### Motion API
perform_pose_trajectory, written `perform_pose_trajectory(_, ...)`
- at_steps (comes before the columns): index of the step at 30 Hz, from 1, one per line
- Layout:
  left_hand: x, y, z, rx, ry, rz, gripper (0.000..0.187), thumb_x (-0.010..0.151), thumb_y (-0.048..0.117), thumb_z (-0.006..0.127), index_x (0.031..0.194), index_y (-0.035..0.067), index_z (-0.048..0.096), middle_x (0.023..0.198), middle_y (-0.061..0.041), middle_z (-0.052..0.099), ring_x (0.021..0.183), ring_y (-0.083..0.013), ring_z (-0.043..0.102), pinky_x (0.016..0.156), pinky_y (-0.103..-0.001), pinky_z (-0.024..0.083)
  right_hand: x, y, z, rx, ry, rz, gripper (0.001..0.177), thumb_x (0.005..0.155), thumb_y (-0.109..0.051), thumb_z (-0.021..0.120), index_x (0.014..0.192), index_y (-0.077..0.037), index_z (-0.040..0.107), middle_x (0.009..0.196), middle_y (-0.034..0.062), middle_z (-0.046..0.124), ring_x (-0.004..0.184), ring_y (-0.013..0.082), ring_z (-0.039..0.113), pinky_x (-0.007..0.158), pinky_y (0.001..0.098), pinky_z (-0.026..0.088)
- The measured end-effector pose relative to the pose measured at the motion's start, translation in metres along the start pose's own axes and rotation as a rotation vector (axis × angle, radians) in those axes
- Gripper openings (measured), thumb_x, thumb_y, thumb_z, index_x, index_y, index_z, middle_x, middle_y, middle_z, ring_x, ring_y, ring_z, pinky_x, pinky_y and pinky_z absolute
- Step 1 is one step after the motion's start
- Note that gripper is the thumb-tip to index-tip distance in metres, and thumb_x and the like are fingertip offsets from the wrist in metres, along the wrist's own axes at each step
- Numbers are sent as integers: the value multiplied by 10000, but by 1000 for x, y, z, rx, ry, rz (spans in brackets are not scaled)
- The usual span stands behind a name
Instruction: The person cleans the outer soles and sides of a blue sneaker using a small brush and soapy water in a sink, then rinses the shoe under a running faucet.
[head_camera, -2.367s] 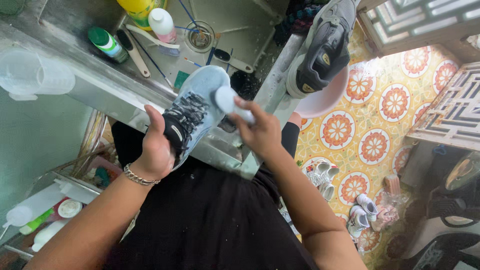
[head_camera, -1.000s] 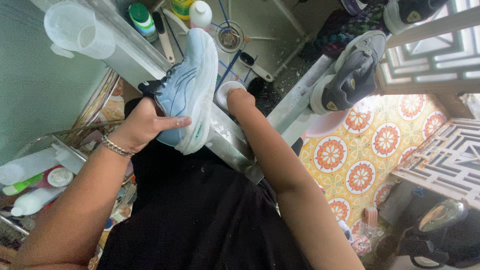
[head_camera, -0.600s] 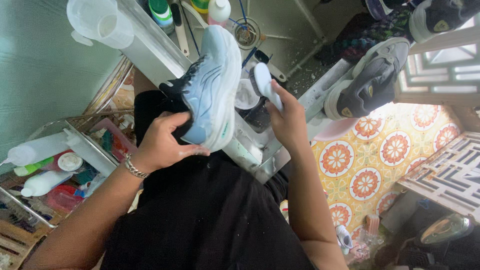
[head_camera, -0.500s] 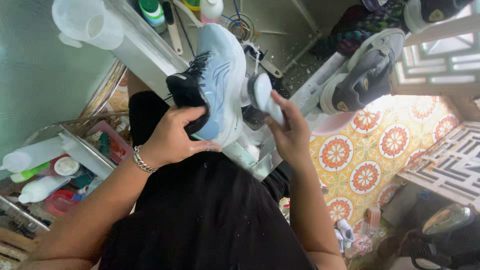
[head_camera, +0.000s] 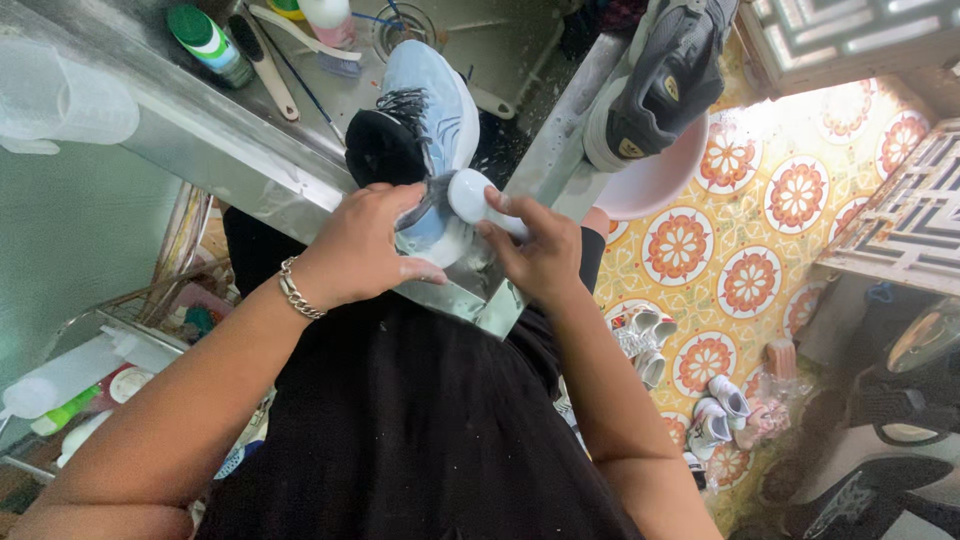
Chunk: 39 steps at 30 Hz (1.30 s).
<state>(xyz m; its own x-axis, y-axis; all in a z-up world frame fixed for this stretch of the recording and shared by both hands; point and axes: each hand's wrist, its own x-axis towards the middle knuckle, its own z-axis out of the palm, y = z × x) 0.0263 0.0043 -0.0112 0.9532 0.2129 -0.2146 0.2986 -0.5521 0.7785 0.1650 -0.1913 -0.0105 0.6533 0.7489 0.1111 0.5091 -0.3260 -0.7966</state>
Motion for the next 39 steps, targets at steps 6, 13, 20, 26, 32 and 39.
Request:
perform_pose_trajectory(6,-3,-6,9,26,114,138,787,646,313,914,1300,-10,619,1095,-194,707,1056,-381,659,912,-460,512,-8,3,4,72,-135,-227,304,814,-156,901,1065,-79,747,798,82,714,596,180,687,528,280,529)
perform_pose_trajectory(13,2,6,5,40,28,47,748,635,365,935,1234,29,637,999,-185,701,984,-384,667,840,-473,528,-2,13,4,64,-127,-372,327,719,-194,962,956,-86,764,725,93,667,607,234,656,538,350,472)
perform_pose_trajectory(20,5,14,7,74,-62,-36,715,598,429,958,1123,60,641,959,-155,703,975,-366,662,830,-483,511,-1,17,-5,1,-142,-351,322,710,-193,966,954,-103,776,720,88,676,569,239,652,523,346,469)
perform_pose_trajectory(26,6,12,2,32,-30,36,841,604,397,953,1240,-17,589,969,-205,668,954,-383,635,832,-469,511,11,35,-7,160,-110,-266,312,789,-176,936,997,-81,724,824,81,740,606,182,697,535,294,502)
perform_pose_trajectory(32,5,12,4,-8,-30,190,746,637,281,916,1224,-28,576,1061,-195,689,1000,-397,629,843,-491,490,6,21,-11,131,-190,-366,326,734,-187,941,985,-70,768,709,82,679,569,191,637,511,326,442)
perform_pose_trajectory(39,-4,-4,3,41,-3,148,574,730,113,815,1247,-1,593,1091,-202,690,1020,-415,670,843,-470,530,-8,7,-3,33,-200,-486,304,691,-197,952,931,-106,789,647,79,633,554,249,602,509,372,410)
